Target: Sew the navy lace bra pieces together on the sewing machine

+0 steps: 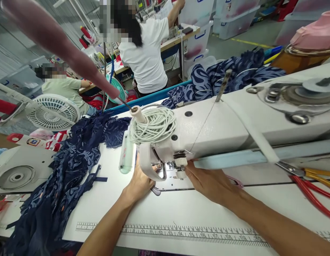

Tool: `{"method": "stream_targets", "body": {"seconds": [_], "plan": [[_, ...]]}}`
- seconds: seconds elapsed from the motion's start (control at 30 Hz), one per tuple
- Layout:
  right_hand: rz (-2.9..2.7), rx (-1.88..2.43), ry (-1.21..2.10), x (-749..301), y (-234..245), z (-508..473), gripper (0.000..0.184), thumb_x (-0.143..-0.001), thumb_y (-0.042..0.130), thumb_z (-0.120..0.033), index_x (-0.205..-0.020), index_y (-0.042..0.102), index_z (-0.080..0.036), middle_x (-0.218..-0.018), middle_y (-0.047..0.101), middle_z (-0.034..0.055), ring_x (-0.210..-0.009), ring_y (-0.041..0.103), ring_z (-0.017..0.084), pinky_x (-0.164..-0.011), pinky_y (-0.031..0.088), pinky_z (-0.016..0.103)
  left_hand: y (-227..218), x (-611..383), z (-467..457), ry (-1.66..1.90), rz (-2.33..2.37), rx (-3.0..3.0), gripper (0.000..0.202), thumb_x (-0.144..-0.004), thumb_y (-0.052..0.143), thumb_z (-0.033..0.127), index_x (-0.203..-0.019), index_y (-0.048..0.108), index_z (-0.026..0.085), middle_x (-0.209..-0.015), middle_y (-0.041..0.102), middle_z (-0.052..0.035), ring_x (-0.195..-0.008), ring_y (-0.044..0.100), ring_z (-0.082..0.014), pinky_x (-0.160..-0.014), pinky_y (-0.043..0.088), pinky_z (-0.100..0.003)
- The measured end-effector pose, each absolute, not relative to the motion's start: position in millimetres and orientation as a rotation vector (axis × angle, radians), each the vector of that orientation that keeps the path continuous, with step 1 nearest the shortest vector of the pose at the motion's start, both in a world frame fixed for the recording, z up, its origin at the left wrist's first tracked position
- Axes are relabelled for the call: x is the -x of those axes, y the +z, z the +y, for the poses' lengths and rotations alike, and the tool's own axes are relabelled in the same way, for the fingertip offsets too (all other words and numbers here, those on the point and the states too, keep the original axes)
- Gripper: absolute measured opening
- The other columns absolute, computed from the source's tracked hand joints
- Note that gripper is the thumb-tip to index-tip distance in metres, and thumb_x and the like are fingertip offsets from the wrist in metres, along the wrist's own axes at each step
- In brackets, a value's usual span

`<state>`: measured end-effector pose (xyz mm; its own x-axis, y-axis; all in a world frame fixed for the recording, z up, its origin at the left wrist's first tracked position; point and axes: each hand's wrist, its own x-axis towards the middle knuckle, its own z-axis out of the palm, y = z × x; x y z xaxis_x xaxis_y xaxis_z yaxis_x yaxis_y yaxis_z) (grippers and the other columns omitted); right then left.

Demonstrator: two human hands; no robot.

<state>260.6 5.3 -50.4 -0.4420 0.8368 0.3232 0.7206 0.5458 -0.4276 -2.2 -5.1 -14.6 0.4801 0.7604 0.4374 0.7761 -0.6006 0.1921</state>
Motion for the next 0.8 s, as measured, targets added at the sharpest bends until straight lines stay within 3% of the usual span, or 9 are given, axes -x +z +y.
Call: {"method": "stream_targets", "body": {"seconds": [0.2,0.37,0.63,0.8], "plan": [[-2.277,1.167,0.345,-253,-30,10,0.035,-0.098,0.028,-0.032,-0.092,0.062,-0.023,-0.042,0.043,-0.0042,-0.035,0.035,0.015,-0.043,0.026,0.028,-14,4,-6,-0.702,-1.400,2.732,0.046,-0.075,0.048,-0.005,-0.107,0.069,0.021,-0.089,0.072,-0.0026,-0.097,0.064,-0.0224,-0.115,0.027,-0.059],[-2.260,1.138,0.335,-252,-24,10,0.038,-0.099,0.027,-0.032,-0.089,0.062,-0.023,-0.045,0.047,-0.0029,-0.038,0.037,0.015,-0.045,0.026,0.028,-13,6,-8,-0.695,-1.404,2.793,0.049,-0.079,0.045,-0.004,-0.113,0.068,0.022,-0.088,0.072,-0.0026,-0.092,0.064,-0.0206,-0.110,0.037,-0.050],[-2.244,1.084,0.293,-252,-19,8,0.036,-0.099,0.029,-0.029,-0.094,0.064,-0.021,-0.044,0.047,-0.0034,-0.037,0.036,0.014,-0.044,0.026,0.027,-5,2,-12,-0.642,-1.384,2.828,0.046,-0.080,0.046,-0.004,-0.112,0.067,0.020,-0.088,0.071,-0.0023,-0.079,0.062,-0.0179,-0.102,0.043,-0.044],[-2.231,1.067,0.210,-252,-13,3,0.035,-0.099,0.033,-0.028,-0.090,0.066,-0.020,-0.051,0.056,-0.0003,-0.038,0.041,0.013,-0.042,0.026,0.027,-5,2,-13,-0.632,-1.363,2.810,0.044,-0.079,0.048,-0.004,-0.113,0.066,0.018,-0.094,0.071,-0.0052,-0.094,0.064,-0.0220,-0.096,0.047,-0.041]]}}
